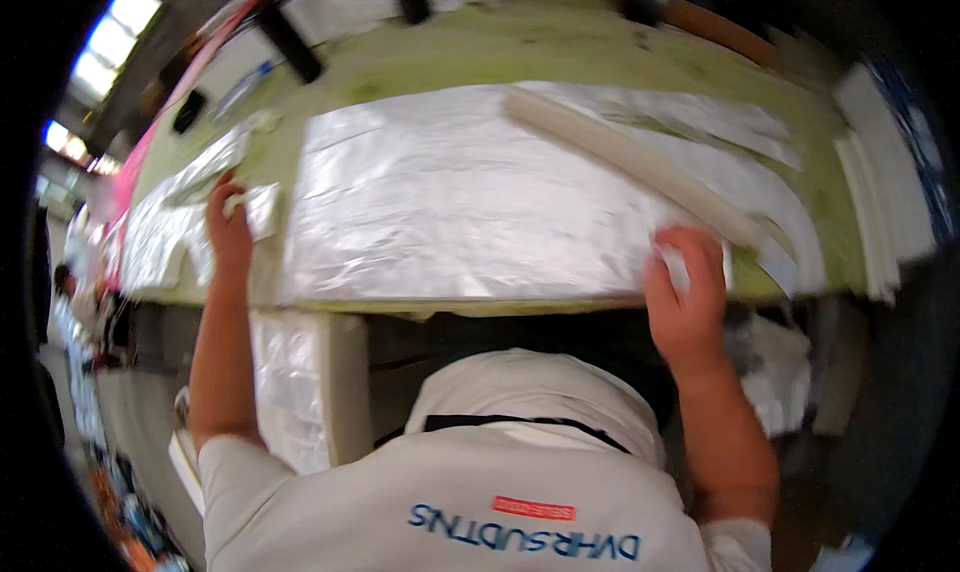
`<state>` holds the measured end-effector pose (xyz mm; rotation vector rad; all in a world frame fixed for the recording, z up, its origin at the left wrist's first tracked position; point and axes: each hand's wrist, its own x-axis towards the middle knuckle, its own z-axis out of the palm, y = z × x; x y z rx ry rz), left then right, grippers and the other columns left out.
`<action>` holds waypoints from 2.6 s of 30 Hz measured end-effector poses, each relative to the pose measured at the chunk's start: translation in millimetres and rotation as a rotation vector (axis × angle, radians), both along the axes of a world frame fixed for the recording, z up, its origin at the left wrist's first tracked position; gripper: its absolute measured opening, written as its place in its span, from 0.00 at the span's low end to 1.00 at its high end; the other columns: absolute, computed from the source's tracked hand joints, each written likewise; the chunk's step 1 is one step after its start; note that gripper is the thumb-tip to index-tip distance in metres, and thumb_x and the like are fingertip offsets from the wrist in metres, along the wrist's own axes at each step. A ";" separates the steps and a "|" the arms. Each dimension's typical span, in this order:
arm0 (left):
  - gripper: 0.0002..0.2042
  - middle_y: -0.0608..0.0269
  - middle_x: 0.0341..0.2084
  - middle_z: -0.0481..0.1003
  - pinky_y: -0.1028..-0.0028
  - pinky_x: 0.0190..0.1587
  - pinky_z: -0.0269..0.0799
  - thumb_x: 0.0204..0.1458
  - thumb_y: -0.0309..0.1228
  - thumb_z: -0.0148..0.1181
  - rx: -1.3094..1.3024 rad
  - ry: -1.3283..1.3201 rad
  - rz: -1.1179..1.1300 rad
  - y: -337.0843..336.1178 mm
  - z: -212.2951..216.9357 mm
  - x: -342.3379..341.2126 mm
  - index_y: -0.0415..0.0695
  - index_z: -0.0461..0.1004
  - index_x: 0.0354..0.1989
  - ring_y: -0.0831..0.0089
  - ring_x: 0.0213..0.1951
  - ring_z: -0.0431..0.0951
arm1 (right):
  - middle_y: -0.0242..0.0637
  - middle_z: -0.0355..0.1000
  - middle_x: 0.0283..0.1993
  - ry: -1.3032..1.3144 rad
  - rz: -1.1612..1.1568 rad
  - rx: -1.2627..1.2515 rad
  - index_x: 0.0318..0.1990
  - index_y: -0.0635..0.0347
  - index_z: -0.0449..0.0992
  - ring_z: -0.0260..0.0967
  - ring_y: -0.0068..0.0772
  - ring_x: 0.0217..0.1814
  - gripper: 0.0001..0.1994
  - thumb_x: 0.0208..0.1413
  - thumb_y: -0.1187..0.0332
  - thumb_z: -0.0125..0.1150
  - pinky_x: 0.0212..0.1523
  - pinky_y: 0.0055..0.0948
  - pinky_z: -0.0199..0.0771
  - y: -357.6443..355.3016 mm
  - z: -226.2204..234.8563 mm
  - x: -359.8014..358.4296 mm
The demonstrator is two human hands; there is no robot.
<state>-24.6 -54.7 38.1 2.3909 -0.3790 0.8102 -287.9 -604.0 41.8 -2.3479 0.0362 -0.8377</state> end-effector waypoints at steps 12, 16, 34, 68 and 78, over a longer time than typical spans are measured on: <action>0.13 0.53 0.57 0.73 0.57 0.68 0.60 0.50 0.14 0.60 -0.011 0.438 -0.899 -274.7 29.0 -152.9 0.43 0.76 0.43 0.50 0.68 0.65 | 0.51 0.74 0.56 0.599 -0.212 -0.198 0.61 0.59 0.72 0.71 0.54 0.58 0.25 0.56 0.64 0.63 0.58 0.42 0.73 -78.2 29.4 -15.6; 0.13 0.52 0.60 0.72 0.57 0.68 0.61 0.53 0.19 0.60 0.033 0.452 -0.940 -308.9 24.0 -157.2 0.42 0.77 0.47 0.51 0.68 0.65 | 0.50 0.73 0.59 0.554 -0.339 0.279 0.66 0.60 0.67 0.73 0.47 0.59 0.26 0.60 0.68 0.62 0.59 0.37 0.72 -76.7 12.1 -78.2; 0.25 0.47 0.71 0.57 0.47 0.72 0.50 0.54 0.31 0.63 0.164 0.275 -0.802 -396.0 -4.0 -137.6 0.48 0.71 0.63 0.47 0.72 0.55 | 0.40 0.63 0.63 0.452 0.175 0.895 0.67 0.58 0.66 0.68 0.27 0.55 0.25 0.63 0.76 0.61 0.56 0.25 0.72 14.8 -20.7 -85.7; 0.10 0.61 0.32 0.79 0.70 0.40 0.75 0.60 0.32 0.61 0.255 0.970 -0.849 -491.6 34.5 -137.1 0.40 0.78 0.44 0.70 0.34 0.78 | 0.42 0.76 0.43 -0.046 0.037 0.247 0.42 0.60 0.78 0.71 0.51 0.48 0.10 0.51 0.78 0.64 0.52 0.41 0.72 -51.4 -33.8 -90.6; 0.10 0.64 0.36 0.77 0.73 0.43 0.74 0.57 0.32 0.65 0.307 0.887 -0.881 -485.7 48.9 -138.5 0.40 0.78 0.43 0.76 0.36 0.74 | 0.41 0.66 0.68 0.127 -0.435 -0.220 0.62 0.51 0.74 0.62 0.53 0.62 0.27 0.52 0.65 0.64 0.62 0.50 0.63 -135.0 -37.5 37.1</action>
